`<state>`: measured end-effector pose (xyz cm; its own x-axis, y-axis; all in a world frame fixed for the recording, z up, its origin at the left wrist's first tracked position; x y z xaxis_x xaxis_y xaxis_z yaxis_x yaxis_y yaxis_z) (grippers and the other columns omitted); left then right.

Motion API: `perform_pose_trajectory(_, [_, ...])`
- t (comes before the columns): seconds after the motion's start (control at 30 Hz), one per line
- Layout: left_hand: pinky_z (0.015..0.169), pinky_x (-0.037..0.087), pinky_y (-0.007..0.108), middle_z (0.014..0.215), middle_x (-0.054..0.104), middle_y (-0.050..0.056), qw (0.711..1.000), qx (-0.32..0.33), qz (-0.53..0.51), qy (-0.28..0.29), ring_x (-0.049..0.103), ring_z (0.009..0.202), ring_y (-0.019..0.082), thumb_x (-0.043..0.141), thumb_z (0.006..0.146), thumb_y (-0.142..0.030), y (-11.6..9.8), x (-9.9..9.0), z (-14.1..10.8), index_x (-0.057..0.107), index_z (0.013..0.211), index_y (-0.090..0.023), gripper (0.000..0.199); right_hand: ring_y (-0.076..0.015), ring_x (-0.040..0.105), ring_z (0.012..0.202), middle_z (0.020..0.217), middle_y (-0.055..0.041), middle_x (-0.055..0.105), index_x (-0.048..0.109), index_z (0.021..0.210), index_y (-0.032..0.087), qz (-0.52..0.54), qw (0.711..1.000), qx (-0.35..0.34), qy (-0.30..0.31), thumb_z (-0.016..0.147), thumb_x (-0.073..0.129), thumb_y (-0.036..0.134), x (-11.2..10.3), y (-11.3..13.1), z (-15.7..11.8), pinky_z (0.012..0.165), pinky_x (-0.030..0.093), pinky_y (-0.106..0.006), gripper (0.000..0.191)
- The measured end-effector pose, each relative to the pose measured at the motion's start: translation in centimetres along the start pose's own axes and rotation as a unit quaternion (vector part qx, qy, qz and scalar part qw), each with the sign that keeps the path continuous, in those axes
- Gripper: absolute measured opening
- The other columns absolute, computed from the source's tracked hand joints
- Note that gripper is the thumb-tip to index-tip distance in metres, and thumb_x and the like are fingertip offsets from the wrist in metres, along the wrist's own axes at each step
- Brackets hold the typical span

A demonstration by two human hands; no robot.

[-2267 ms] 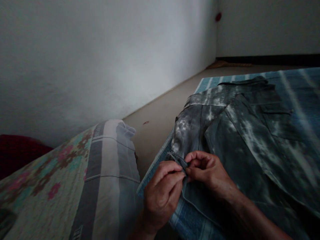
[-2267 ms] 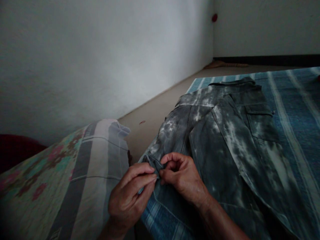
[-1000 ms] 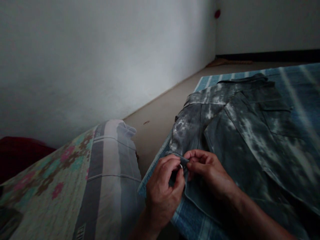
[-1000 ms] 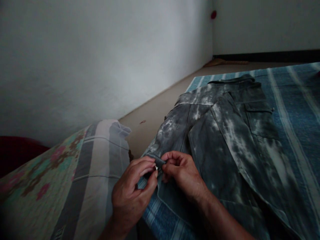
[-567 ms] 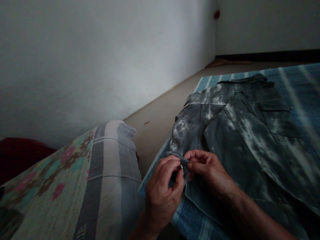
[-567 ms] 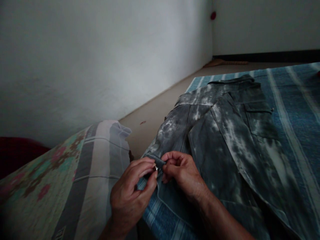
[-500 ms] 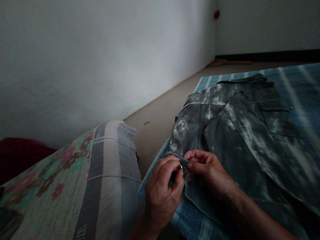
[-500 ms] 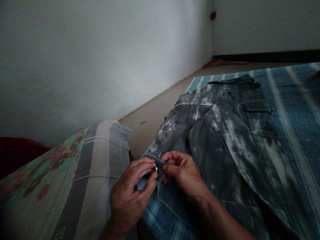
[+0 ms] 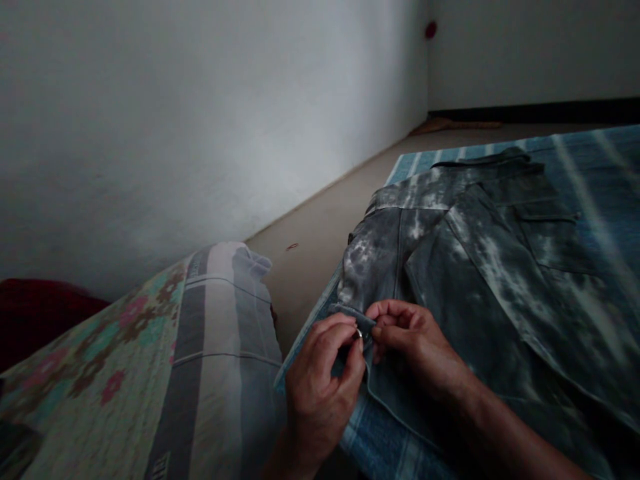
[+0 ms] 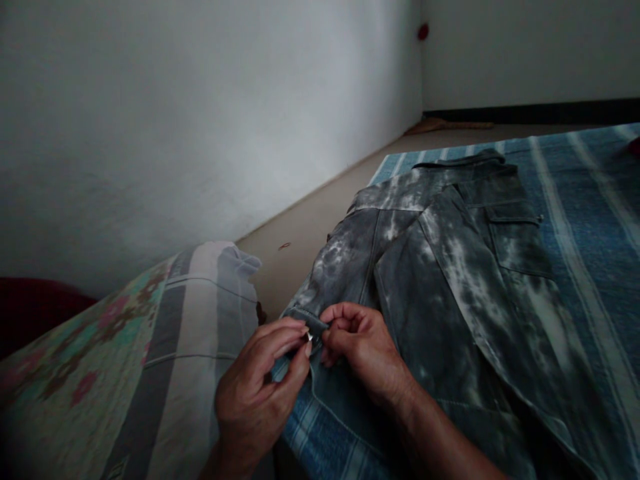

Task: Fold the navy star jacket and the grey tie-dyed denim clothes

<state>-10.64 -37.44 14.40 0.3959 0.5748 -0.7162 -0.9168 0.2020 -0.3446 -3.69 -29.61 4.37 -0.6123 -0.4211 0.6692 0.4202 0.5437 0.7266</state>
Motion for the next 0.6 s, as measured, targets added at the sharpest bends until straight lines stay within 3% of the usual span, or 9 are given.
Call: perform_pose_trajectory(0.6, [0.086, 0.056, 0.025, 0.100, 0.067, 0.003, 1.000, -0.005, 0.008, -0.007, 0.065, 0.094, 0.012, 0.063, 0.081, -0.006, -0.16, -0.14, -0.19, 0.062, 0.096, -0.018, 0.019, -0.0093, 0.051, 0.041, 0.050, 0.0023, 0.059, 0.063, 0.075, 0.015, 0.001, 1.000, 0.003, -0.009, 0.060, 0.072, 0.024, -0.07, 0.12, -0.03, 0.046, 0.042, -0.020, 0.019])
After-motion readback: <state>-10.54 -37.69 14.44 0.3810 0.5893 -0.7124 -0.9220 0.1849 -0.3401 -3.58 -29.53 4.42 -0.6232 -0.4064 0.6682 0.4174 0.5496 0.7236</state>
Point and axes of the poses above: each hand's wrist, its own z-axis towards the middle knuckle, its own x-axis out of the palm, y = z × x, the point moved 8 cm from there along z, towards the middle knuckle
